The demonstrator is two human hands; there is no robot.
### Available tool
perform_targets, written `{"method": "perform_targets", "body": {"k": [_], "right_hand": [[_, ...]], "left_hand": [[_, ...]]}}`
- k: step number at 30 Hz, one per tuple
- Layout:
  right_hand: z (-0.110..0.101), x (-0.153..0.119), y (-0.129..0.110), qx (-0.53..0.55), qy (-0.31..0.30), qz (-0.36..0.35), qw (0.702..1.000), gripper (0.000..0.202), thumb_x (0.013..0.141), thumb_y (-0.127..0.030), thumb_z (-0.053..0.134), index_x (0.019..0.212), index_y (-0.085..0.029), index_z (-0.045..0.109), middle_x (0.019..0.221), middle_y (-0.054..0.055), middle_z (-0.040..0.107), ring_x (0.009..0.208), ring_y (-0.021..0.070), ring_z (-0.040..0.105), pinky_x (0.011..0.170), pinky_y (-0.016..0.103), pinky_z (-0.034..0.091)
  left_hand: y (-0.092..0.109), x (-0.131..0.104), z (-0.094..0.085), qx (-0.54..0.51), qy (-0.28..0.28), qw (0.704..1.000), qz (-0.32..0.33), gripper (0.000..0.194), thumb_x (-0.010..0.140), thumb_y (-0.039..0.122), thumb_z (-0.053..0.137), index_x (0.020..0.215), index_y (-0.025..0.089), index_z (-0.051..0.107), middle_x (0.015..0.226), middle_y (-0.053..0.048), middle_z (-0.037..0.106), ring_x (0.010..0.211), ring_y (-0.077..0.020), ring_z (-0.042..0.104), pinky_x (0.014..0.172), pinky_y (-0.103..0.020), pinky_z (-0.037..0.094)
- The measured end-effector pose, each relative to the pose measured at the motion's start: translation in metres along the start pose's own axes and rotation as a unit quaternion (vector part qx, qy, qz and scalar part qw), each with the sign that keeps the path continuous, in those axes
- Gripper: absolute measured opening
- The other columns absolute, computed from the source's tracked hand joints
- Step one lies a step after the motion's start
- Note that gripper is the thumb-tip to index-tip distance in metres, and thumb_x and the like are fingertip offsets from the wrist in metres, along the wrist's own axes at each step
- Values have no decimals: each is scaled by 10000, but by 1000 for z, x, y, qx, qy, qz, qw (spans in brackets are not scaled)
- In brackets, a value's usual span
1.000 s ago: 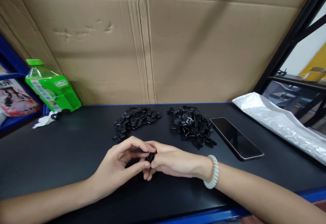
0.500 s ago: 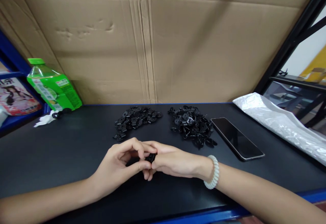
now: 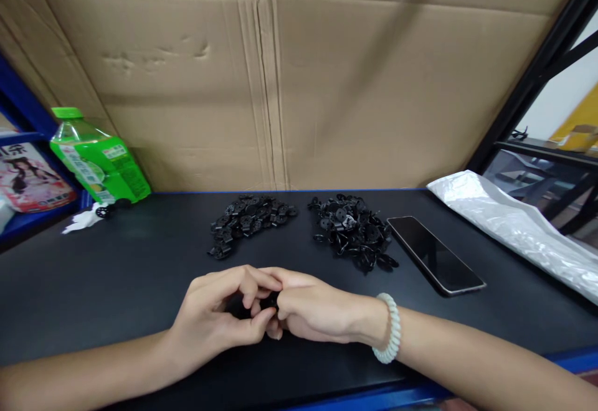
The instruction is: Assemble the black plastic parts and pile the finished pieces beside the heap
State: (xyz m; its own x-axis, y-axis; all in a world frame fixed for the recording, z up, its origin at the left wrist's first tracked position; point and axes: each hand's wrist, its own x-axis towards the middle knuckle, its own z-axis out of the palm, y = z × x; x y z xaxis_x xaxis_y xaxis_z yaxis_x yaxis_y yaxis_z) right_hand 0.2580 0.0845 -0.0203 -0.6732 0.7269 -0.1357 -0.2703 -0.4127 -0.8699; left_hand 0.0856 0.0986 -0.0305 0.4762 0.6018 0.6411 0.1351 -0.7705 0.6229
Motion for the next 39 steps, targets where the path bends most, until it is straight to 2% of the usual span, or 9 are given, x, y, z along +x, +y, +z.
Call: {"method": "perform_targets", "body": {"k": [5,12,17,20,23,27,29,32,39], "right_hand": [[3,1,4,33,-6,-18,999,441,550,-24,453,939,-179,594,818,-28,522,642,75,437,635,260,322],[3,1,0,26,23,-61,998,553,689,-34,523,1216,-198,489,977,31,522,667,88,441,650,282,336],[-6,-6,-10,-129,34,-75,988,534,750,-121,510,1261,-215,385,956,25,510,731,122,506,678,312,412],[-12,-15,-23,-383,53,-105,916,462,734,-69,472,1167,-227,455,975,20,541,782,133,531,705,309,440],[-19,-24,-41,-577,158,-183,780,360,724,-71,507,1050,-223,514,957,11,577,748,137,540,694,297,445],[-41,-32,-65,-684,334,-264,592,283,748,-156,559,1026,-196,527,988,56,601,865,206,563,800,363,463],[-56,-35,-75,-700,397,-265,532,289,760,-193,568,1047,-182,533,1012,81,608,942,245,568,845,397,466],[-71,-38,-83,-711,422,-246,507,383,760,-235,588,1131,-163,527,1111,117,602,1062,286,555,918,444,453],[-49,-32,-68,-669,379,-310,559,329,791,-193,547,1120,-187,557,1113,92,621,1056,248,575,915,412,463]], "left_hand": [[3,-1,-2,35,16,999,21,294,740,2,653,645,186,444,722,26,669,706,-107,689,618,-146,487],[0,2,-3,-82,52,990,-97,229,820,8,522,775,215,437,1002,-14,675,803,-114,683,675,-202,558],[-4,2,-5,-82,40,992,-88,224,854,6,483,859,230,473,972,14,610,819,-94,641,738,-204,546],[-4,1,-6,-45,4,996,-81,209,849,19,509,891,224,504,998,-5,606,919,-125,629,811,-233,529],[-4,1,-7,-26,-18,996,-84,198,837,25,518,906,211,521,1054,-33,605,972,-150,619,837,-260,525],[-3,3,-7,-19,-50,994,-96,208,826,18,503,913,205,530,1070,-43,603,972,-157,614,813,-268,534],[-2,4,-7,-12,-67,993,-93,205,823,19,502,904,205,531,1053,-39,609,966,-157,610,797,-267,532],[-1,5,-7,9,-89,993,-83,207,814,18,504,894,206,528,1022,-30,625,955,-160,611,805,-280,518],[-4,1,-5,110,-148,981,-59,286,783,32,527,1005,214,520,1139,-58,611,1111,-210,577,967,-362,484]]}}
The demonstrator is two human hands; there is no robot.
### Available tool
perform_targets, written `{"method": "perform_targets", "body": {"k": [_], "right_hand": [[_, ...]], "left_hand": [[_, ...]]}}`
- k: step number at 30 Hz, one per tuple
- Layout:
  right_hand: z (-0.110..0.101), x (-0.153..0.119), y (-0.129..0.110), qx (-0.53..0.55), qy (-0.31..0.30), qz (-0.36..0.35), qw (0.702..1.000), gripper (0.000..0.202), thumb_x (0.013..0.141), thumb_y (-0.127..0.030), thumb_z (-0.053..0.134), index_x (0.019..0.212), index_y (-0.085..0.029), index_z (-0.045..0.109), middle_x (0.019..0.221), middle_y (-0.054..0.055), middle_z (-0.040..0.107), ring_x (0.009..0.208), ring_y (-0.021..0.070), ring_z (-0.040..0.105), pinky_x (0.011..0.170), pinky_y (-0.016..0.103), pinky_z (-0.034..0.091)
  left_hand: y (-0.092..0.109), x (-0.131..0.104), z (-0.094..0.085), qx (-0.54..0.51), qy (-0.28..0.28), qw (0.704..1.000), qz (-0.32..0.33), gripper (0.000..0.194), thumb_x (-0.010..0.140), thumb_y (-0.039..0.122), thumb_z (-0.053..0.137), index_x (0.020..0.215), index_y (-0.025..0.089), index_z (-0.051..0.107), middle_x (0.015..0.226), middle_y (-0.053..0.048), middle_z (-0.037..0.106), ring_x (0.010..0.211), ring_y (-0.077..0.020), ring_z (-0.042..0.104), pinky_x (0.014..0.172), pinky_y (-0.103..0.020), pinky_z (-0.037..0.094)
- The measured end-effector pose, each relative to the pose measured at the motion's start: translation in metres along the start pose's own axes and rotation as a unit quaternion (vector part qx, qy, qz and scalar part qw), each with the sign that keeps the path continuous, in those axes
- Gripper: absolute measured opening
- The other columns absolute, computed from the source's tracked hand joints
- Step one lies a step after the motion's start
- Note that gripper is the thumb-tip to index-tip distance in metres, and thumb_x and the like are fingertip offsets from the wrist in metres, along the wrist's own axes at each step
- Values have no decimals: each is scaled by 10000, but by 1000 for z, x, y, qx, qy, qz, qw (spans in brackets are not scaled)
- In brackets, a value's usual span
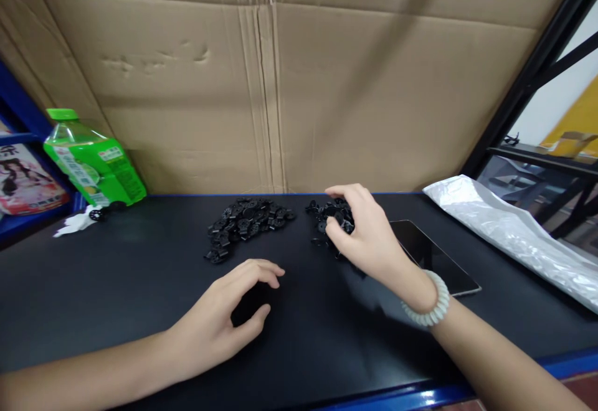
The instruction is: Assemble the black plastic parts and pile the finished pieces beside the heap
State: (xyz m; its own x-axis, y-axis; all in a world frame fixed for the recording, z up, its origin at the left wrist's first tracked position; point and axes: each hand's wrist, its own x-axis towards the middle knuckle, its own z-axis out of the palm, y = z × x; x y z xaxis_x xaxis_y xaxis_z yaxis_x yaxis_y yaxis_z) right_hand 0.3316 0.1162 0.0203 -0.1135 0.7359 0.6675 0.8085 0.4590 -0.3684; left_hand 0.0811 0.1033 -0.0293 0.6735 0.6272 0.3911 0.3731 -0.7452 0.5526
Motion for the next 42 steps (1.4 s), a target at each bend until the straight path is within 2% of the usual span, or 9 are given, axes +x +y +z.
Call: {"method": "perform_targets", "body": {"k": [4,8,12,16,22,30,32,36,42], "right_hand": [[15,-16,-23,74,-64,-36,995,277,810,-120,519,1067,-212,564,1069,81,614,1033,233,557,921,410,439],[31,-30,-36,151,-158,-51,974,303,789,-62,503,1038,-225,565,1029,68,619,1004,227,547,918,416,428],[43,-38,-40,201,-216,-19,955,295,768,-40,506,987,-221,585,985,46,629,966,211,553,890,395,435],[48,-41,-41,238,-248,16,939,280,764,-33,506,947,-218,609,957,31,630,944,191,570,858,359,447],[43,-37,-40,273,-227,54,933,243,781,-34,497,877,-204,641,893,16,646,867,162,595,828,320,444],[43,-34,-37,346,-222,129,902,189,789,-89,525,831,-204,670,835,6,667,809,157,616,767,303,466],[44,-33,-35,372,-228,144,888,158,796,-121,538,819,-203,671,825,9,669,813,162,622,776,312,474],[46,-32,-32,399,-230,173,870,148,791,-136,542,805,-197,675,811,11,665,814,164,620,779,321,471],[49,-32,-29,413,-234,216,853,147,761,-132,554,856,-191,650,852,21,633,837,166,590,827,352,454]], "left_hand": [[-2,-6,-1,125,-26,992,-12,293,820,176,579,1109,198,536,1356,-136,486,1377,-355,317,1078,-547,380],[-8,-6,-6,212,-37,976,-14,437,850,348,590,1233,154,505,1415,-202,413,1412,-434,195,1055,-641,355],[-19,6,-9,203,-49,978,14,464,826,336,614,1215,113,491,1378,-222,444,1406,-402,241,1084,-600,350],[-23,11,-9,169,-16,985,-13,365,835,278,601,1157,131,512,1357,-209,448,1342,-355,377,1070,-536,395],[-11,4,-7,81,-49,995,17,332,835,67,536,1136,203,506,1166,-82,574,1081,-223,573,949,-355,496],[-16,3,-5,22,-29,999,-3,438,809,-26,506,1152,246,515,1114,-34,601,937,-175,585,778,-268,523],[-16,4,-6,28,-24,999,-7,439,802,-12,521,1151,254,531,1095,-34,613,904,-183,588,745,-274,531],[-16,6,-10,63,-13,998,-10,398,791,49,580,1138,243,555,1036,-42,638,981,-230,589,850,-357,528],[-16,6,-10,69,10,998,-9,251,825,101,621,1041,228,607,1002,-37,685,952,-218,647,847,-348,531]]}}
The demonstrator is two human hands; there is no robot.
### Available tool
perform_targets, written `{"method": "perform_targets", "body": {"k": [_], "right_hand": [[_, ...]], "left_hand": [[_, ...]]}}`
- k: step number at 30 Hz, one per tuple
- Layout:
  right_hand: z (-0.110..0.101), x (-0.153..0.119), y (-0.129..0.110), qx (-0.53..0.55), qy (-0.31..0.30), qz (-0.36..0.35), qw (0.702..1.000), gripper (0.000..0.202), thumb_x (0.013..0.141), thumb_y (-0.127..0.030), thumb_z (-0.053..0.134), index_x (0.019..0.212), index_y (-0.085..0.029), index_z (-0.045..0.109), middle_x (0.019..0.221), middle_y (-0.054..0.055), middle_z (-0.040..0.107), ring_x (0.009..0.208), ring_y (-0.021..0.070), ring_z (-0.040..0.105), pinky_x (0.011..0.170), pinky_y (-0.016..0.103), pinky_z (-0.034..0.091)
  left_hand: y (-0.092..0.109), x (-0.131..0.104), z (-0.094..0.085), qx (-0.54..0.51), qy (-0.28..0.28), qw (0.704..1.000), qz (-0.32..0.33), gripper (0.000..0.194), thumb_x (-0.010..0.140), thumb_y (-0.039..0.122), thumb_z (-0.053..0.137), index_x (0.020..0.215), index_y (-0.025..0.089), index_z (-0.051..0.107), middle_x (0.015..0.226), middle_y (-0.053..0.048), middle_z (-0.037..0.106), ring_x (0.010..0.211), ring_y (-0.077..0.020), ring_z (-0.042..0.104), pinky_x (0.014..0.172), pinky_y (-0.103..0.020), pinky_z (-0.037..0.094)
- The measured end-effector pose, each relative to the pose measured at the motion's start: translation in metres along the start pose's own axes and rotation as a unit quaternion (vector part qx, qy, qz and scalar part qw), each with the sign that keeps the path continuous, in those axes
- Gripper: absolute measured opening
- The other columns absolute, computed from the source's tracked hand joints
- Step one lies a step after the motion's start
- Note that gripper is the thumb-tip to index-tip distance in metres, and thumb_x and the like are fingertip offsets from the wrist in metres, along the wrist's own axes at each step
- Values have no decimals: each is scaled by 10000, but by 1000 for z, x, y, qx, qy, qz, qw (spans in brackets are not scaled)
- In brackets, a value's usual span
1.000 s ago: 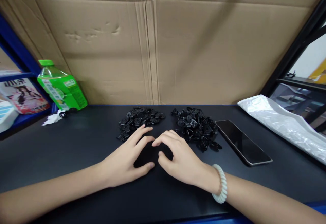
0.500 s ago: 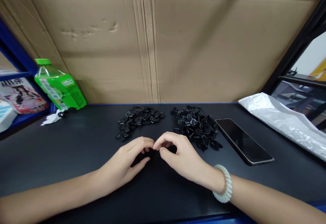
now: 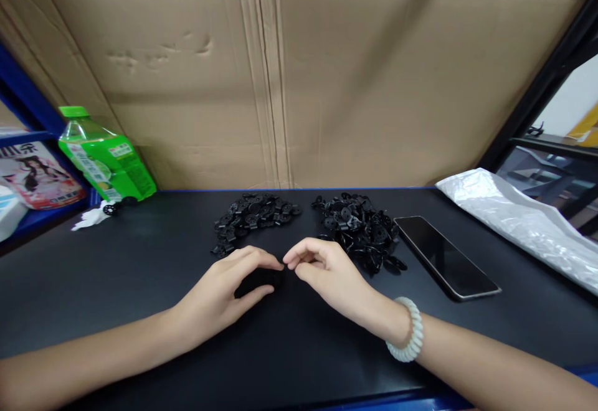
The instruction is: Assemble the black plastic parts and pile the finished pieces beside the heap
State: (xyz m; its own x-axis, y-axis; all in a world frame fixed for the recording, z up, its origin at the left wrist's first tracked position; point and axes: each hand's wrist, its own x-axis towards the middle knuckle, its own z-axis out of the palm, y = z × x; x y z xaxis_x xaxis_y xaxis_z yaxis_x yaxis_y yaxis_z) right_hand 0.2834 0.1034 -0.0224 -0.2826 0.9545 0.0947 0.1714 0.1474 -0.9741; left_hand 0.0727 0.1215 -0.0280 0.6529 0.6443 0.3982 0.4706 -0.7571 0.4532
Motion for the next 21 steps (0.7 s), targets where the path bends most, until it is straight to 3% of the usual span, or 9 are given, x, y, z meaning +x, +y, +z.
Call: {"method": "perform_targets", "body": {"k": [3,8,13,21], "right_hand": [[2,-2,1,102,-16,37,994,311,723,-117,601,1016,-222,595,1025,28,600,940,162,581,900,365,452],[7,-7,-4,310,-179,119,926,486,727,-81,553,1188,-230,509,1120,43,588,1080,180,573,979,403,439],[10,-9,-10,307,-287,122,899,493,768,-86,530,1243,-210,484,1035,45,598,977,188,642,960,425,438],[11,-9,-5,304,-308,102,896,454,772,-82,530,1208,-206,492,1011,37,559,867,160,650,872,374,461]], "left_hand": [[6,-1,-2,-21,50,998,34,231,812,145,672,1022,228,624,1010,-33,715,972,-218,664,866,-333,525],[19,-6,-3,-74,80,991,74,228,856,164,653,1077,213,625,893,-24,739,745,-158,702,691,-228,541],[21,-9,-2,-91,82,989,84,181,853,259,688,1014,196,636,834,-25,759,663,-157,713,614,-212,531],[21,-8,-2,-98,82,989,74,184,814,266,728,956,211,625,833,-10,760,672,-160,726,602,-204,531]]}}
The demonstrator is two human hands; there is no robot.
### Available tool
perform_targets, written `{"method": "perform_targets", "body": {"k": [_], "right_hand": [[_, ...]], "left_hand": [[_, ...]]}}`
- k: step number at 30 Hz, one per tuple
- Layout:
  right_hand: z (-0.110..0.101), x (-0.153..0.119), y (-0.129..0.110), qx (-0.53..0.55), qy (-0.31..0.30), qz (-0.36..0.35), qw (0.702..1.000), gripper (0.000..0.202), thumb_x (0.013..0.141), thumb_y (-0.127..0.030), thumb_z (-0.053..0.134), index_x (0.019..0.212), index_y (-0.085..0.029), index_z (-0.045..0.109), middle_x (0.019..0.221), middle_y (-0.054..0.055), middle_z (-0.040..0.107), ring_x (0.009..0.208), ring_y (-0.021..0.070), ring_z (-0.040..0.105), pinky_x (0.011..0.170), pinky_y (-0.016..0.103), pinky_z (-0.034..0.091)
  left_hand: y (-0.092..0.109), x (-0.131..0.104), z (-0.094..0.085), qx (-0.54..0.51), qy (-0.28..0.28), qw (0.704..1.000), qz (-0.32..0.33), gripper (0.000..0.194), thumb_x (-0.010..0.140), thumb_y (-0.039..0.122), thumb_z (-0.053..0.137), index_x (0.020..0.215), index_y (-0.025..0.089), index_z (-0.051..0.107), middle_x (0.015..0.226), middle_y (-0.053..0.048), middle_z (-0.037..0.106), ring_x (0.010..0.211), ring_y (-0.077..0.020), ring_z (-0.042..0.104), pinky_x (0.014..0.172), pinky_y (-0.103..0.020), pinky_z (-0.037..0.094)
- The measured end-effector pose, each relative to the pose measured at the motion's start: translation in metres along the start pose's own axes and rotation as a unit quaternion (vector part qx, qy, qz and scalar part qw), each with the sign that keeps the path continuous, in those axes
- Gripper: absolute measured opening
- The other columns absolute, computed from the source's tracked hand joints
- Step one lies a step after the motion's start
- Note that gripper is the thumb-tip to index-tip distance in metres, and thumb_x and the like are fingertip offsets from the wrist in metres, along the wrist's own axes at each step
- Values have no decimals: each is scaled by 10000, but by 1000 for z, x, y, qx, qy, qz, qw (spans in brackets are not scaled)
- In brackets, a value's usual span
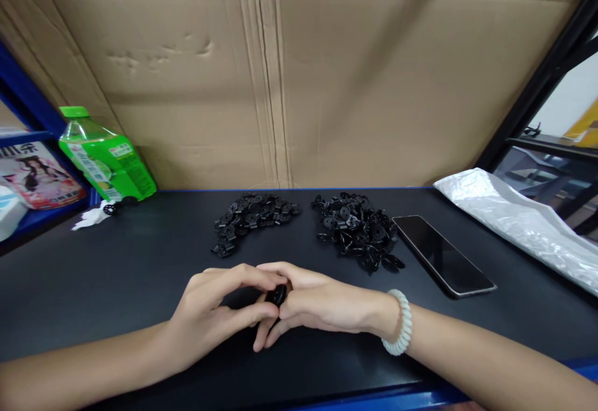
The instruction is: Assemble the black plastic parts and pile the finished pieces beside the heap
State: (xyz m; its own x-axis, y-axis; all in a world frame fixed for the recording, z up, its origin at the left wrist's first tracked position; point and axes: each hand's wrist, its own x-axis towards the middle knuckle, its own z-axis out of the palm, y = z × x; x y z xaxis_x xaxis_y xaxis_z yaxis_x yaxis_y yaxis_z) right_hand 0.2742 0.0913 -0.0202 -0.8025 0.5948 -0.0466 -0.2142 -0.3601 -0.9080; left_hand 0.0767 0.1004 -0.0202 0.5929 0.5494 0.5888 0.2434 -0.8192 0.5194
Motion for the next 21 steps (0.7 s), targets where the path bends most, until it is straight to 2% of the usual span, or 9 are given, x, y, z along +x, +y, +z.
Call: {"method": "perform_targets", "body": {"k": [5,8,11,16,21], "right_hand": [[1,1,0,-7,-5,-2,1000,444,749,-68,501,1168,-216,491,1022,22,536,847,151,646,851,359,458],[4,2,-2,-20,14,8,1000,465,687,-37,476,1119,-206,500,969,2,529,806,136,637,825,345,457],[6,2,-3,-26,33,22,999,455,634,-50,476,1066,-193,506,925,-10,525,744,124,622,800,344,453],[5,2,3,-36,70,37,996,620,639,-73,471,1244,-204,429,951,-8,522,713,101,578,808,361,439],[7,4,10,-41,104,42,993,703,629,-111,453,1323,-203,390,951,4,538,722,112,562,798,361,402]], "left_hand": [[2,1,1,-17,6,1000,-2,179,790,209,751,824,203,576,792,11,744,660,-147,729,581,-179,524],[3,3,2,-35,4,999,0,256,778,155,756,739,203,508,833,16,751,729,-137,736,631,-160,528],[4,3,5,-45,13,999,14,314,760,97,753,705,196,461,873,23,760,688,-98,719,613,-127,504],[4,0,11,-5,41,998,51,334,758,79,713,705,202,407,726,26,748,512,-73,636,504,-133,448],[4,-3,13,9,10,998,55,354,785,36,648,731,218,349,566,82,680,480,-76,632,487,-128,444]]}}
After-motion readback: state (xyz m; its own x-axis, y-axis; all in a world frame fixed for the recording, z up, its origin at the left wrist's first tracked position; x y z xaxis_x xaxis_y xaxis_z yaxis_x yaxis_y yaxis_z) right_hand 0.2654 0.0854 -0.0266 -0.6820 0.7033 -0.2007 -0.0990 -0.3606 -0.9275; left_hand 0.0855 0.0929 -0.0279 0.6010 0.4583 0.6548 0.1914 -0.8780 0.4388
